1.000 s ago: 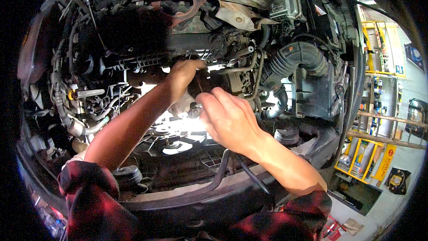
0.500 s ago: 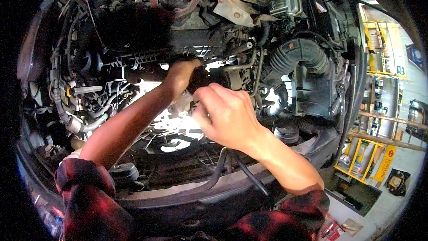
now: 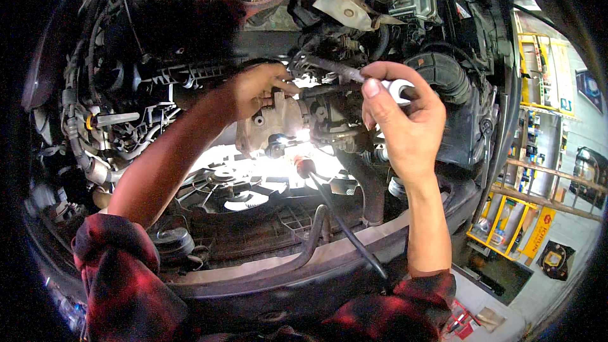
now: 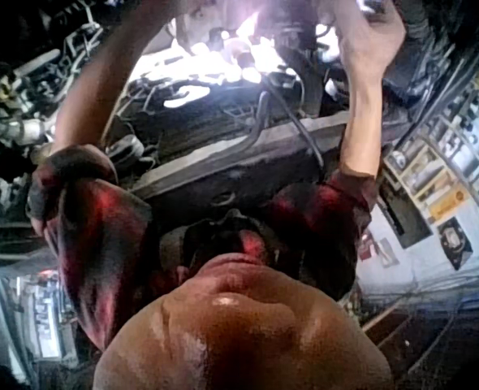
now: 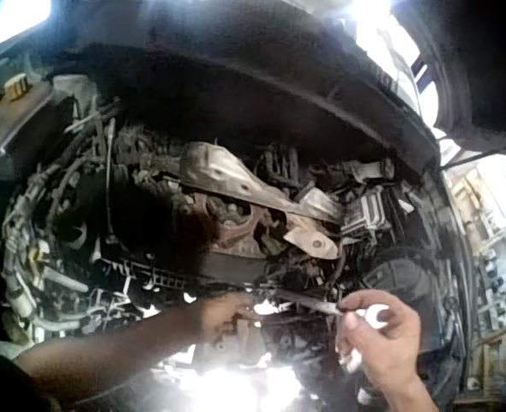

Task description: The person works on the top of a car engine inside the engine bay, using a wrench to loosen and tighten various bolts and components.

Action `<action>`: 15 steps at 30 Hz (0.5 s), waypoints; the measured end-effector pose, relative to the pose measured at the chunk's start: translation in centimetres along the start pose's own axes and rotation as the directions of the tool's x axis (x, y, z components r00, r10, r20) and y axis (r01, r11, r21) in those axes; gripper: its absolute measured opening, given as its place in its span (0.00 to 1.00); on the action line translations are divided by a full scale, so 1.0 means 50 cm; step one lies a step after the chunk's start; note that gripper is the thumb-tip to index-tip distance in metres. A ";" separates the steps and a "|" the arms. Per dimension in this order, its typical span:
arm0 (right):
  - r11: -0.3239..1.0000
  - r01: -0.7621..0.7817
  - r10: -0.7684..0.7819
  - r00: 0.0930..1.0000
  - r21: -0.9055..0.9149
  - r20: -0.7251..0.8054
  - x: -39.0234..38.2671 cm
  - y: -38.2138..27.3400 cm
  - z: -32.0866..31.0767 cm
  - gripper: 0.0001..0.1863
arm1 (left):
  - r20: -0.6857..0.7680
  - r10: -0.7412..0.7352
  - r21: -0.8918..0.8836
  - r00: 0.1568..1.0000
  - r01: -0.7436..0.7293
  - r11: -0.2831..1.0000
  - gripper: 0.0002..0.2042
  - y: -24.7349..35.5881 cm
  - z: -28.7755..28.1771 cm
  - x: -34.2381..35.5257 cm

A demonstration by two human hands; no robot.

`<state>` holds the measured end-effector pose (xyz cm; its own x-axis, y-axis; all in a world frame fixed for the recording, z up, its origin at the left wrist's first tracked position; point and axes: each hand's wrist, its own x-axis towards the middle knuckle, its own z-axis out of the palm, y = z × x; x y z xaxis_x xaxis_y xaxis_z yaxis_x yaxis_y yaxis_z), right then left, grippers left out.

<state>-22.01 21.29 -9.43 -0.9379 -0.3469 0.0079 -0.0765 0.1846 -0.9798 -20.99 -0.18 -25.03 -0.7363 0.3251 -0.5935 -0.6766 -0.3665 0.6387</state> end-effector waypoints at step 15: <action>-0.002 0.558 0.069 0.828 -0.830 0.557 0.026 0.055 0.139 0.19 | 0.334 0.168 0.120 0.927 -0.218 0.968 0.21 -0.108 -0.090 0.126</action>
<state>-21.09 14.96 -13.49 -0.5933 -0.7863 -0.1723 -0.8041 0.5690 0.1723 -21.92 -0.06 -34.43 -0.7996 0.5316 -0.2794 -0.4957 -0.3215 0.8068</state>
